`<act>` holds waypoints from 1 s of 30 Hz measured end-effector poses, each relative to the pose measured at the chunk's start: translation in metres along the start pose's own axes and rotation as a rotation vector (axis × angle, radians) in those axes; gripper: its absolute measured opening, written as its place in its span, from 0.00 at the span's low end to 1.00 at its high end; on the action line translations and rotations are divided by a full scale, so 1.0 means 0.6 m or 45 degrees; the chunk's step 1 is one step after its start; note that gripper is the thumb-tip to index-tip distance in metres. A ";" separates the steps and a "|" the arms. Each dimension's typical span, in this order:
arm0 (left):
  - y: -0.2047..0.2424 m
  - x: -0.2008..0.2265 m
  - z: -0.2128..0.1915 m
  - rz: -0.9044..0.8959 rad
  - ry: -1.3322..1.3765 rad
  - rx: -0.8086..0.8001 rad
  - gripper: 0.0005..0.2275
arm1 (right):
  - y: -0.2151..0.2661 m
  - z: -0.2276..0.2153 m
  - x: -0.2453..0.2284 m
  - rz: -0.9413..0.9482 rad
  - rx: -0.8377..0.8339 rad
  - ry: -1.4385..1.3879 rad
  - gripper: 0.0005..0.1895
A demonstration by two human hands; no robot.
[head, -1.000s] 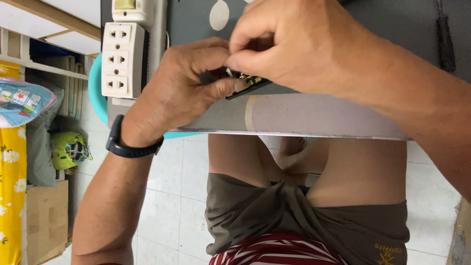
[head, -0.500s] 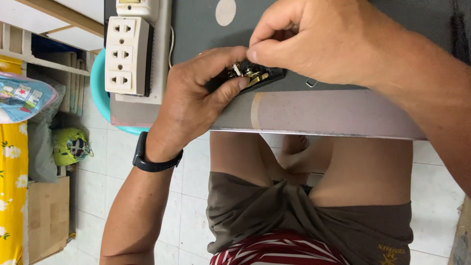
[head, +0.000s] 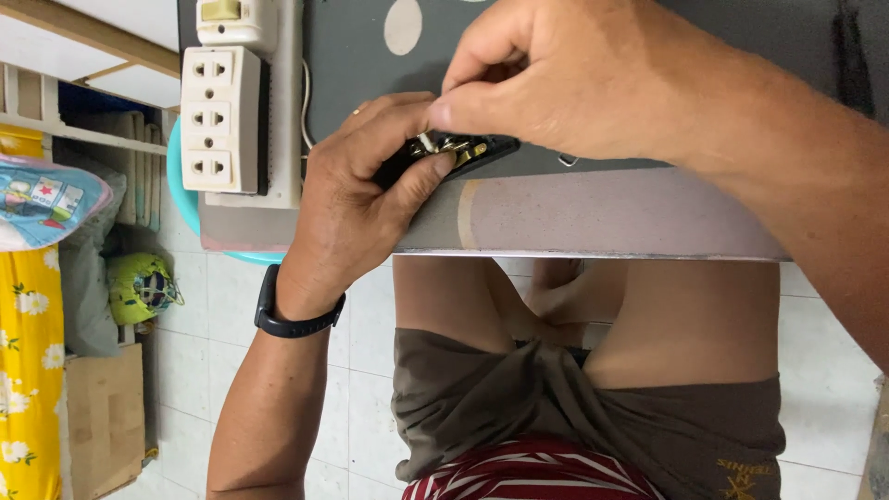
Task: The person sits at a table and assembles a small electrical component, likely a switch or socket, by hand. They insert and tighten metal terminals and wires into the black plastic housing, occasionally picking up and placing down small parts on the work surface.
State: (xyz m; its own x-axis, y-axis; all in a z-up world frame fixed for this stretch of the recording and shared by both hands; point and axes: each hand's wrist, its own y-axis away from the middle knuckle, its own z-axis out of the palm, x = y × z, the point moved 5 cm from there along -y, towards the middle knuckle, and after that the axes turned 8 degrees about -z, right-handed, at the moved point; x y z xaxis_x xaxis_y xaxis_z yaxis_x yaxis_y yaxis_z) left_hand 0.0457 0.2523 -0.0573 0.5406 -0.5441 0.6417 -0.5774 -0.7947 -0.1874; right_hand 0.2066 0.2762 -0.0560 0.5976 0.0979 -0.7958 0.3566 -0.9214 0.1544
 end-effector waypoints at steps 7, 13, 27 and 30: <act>-0.003 0.004 0.002 0.018 -0.027 -0.003 0.09 | -0.005 0.003 0.005 -0.153 -0.011 0.015 0.09; -0.003 0.002 0.004 -0.015 -0.051 0.001 0.09 | 0.002 -0.001 0.000 -0.055 -0.022 -0.030 0.08; -0.017 0.018 -0.013 -0.002 0.021 -0.163 0.09 | -0.004 0.005 0.007 -0.157 0.063 -0.109 0.10; -0.014 0.028 -0.020 0.005 -0.037 -0.104 0.09 | -0.004 0.005 0.006 -0.129 0.062 -0.129 0.06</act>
State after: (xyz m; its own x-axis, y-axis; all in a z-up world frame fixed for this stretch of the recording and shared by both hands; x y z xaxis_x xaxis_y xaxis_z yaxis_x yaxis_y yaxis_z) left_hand 0.0523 0.2528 -0.0360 0.5553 -0.5557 0.6187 -0.6266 -0.7687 -0.1279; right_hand 0.2056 0.2774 -0.0609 0.4841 0.1549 -0.8612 0.3744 -0.9262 0.0438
